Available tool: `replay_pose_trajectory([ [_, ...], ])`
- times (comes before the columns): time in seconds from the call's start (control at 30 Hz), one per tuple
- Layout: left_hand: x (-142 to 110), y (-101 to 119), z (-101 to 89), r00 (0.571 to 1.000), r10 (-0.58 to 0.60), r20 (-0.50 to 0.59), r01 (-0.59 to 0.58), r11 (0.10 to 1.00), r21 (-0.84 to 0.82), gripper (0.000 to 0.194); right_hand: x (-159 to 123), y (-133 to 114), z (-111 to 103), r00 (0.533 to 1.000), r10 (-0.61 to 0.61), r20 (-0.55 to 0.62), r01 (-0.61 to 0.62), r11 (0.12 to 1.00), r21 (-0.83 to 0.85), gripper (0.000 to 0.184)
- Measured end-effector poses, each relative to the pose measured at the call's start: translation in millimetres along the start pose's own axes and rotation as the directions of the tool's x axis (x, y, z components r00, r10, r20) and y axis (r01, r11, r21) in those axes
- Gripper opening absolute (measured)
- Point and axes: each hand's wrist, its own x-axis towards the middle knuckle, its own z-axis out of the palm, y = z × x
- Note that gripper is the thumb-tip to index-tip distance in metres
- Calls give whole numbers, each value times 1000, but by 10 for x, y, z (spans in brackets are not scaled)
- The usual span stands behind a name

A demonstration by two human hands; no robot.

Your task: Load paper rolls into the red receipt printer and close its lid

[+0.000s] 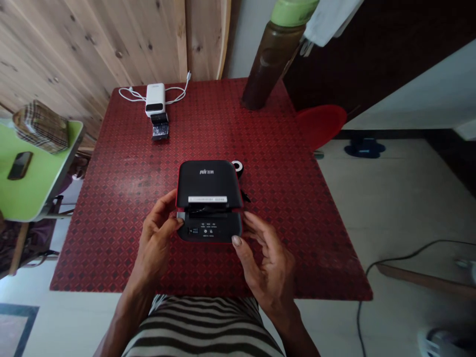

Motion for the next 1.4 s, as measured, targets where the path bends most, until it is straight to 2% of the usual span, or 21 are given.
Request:
replay_pose_trajectory([
  [0.13, 8, -49, -14, 999, 28, 33, -28, 1000, 0, 52, -30, 20, 19, 1000, 9, 12, -9, 1000, 29, 45],
  [0.23, 7, -111, -51, 996, 59, 71, -59, 998, 0, 53, 41, -27, -42, 1000, -18, 18, 18, 1000, 12, 44],
  [0.33, -1, -166, -88, 991, 88, 100, -91, 996, 18, 55, 246, -148, -129, 989, -146, -10, 146, 988, -47, 38],
  [0.4, -8, -192, -104, 987, 127, 97, -133, 989, 62, 54, 448, -240, -146, 958, -286, -6, 284, 953, -108, 30],
  [0.47, -11, -212, -112, 979, 187, 86, -196, 973, 120, 51, 671, -315, -102, 915, -400, 61, 404, 899, -167, 26],
  [0.53, -6, -232, -113, 965, 246, 86, -258, 952, 163, 51, 877, -367, -4, 876, -440, 199, 478, 848, -230, 30],
  [0.63, 15, -264, -114, 947, 303, 103, -317, 931, 180, 54, 1093, -425, 183, 799, -407, 442, 560, 770, -304, 31],
  [0.7, 33, -284, -117, 941, 318, 113, -334, 924, 188, 55, 1174, -457, 297, 753, -373, 543, 605, 716, -347, 27],
  [0.8, 59, -309, -120, 933, 340, 120, -357, 916, 184, 55, 1246, -475, 436, 724, -338, 601, 637, 662, -395, 23],
  [0.97, 90, -334, -119, 920, 367, 139, -386, 911, 149, 56, 1361, -429, 595, 680, -325, 658, 668, 644, -373, 24],
  [1.1, 103, -338, -130, 920, 369, 134, -388, 908, 158, 56, 1439, -445, 601, 682, -301, 667, 658, 651, -379, 27],
  [1.2, 114, -342, -138, 917, 373, 139, -393, 905, 164, 54, 1429, -552, 528, 695, -294, 657, 646, 658, -388, 27],
  [1.33, 144, -364, -151, 898, 411, 157, -434, 887, 158, 54, 1293, -765, 336, 726, -310, 614, 635, 645, -425, 25],
  [1.4, 161, -384, -164, 881, 442, 171, -468, 869, 164, 57, 1212, -824, 161, 754, -364, 547, 624, 656, -425, 21],
])
